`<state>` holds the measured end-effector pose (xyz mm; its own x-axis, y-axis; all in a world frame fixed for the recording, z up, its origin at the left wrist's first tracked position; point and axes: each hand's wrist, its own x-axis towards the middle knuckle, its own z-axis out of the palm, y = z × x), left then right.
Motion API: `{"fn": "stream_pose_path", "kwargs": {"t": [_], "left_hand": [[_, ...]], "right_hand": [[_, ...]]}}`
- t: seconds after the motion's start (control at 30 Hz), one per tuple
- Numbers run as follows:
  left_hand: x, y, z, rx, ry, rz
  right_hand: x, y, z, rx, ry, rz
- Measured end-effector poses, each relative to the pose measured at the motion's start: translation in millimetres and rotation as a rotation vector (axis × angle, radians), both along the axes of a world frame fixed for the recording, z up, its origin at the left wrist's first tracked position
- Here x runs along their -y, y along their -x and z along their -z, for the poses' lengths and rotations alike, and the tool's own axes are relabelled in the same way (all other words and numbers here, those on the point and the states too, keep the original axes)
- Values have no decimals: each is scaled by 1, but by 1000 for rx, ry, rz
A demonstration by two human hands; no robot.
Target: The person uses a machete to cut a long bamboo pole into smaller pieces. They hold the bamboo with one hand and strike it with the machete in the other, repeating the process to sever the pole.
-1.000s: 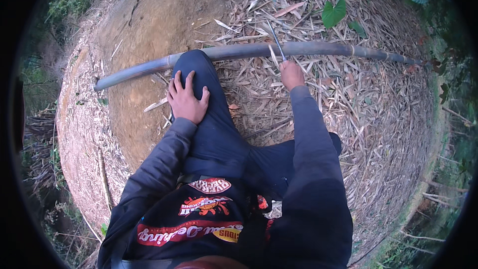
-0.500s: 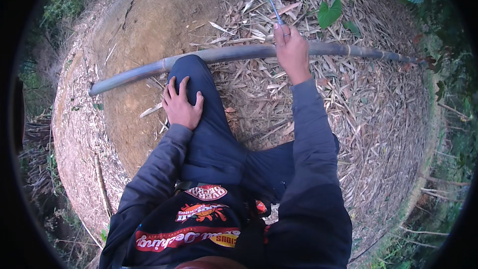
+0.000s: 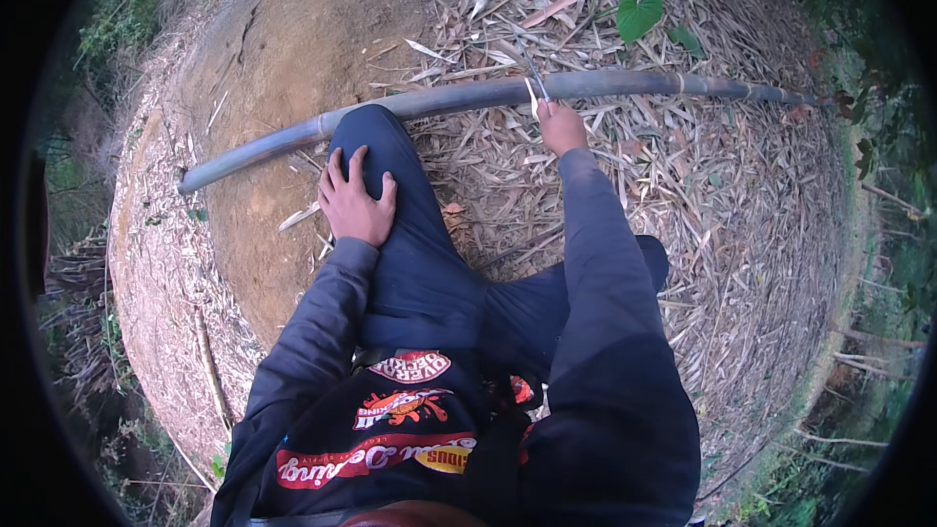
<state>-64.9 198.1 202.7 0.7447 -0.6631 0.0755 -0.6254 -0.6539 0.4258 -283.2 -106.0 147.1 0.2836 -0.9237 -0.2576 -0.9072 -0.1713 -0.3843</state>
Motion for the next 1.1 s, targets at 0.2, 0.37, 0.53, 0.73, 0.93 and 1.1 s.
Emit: {"fn": "stream_pose_path", "kwargs": {"t": [0.2, 0.37, 0.53, 0.73, 0.93, 1.1], "left_hand": [[6, 2, 0, -1, 10, 25], [1, -7, -3, -3, -24, 50], [-3, -18, -2, -27, -5, 74], [-10, -18, -6, -40, -31, 156], [-1, 1, -5, 47, -134, 201], [8, 54, -17, 181, -290, 212]], "right_hand": [[-19, -15, -4, -133, 170, 112], [56, -62, -92, -338, -378, -141], [24, -46, -47, -292, 81, -179], [-43, 8, 53, 58, 206, 178], [-22, 2, 103, 171, 62, 222], [-61, -22, 137, 590, 64, 249]]}}
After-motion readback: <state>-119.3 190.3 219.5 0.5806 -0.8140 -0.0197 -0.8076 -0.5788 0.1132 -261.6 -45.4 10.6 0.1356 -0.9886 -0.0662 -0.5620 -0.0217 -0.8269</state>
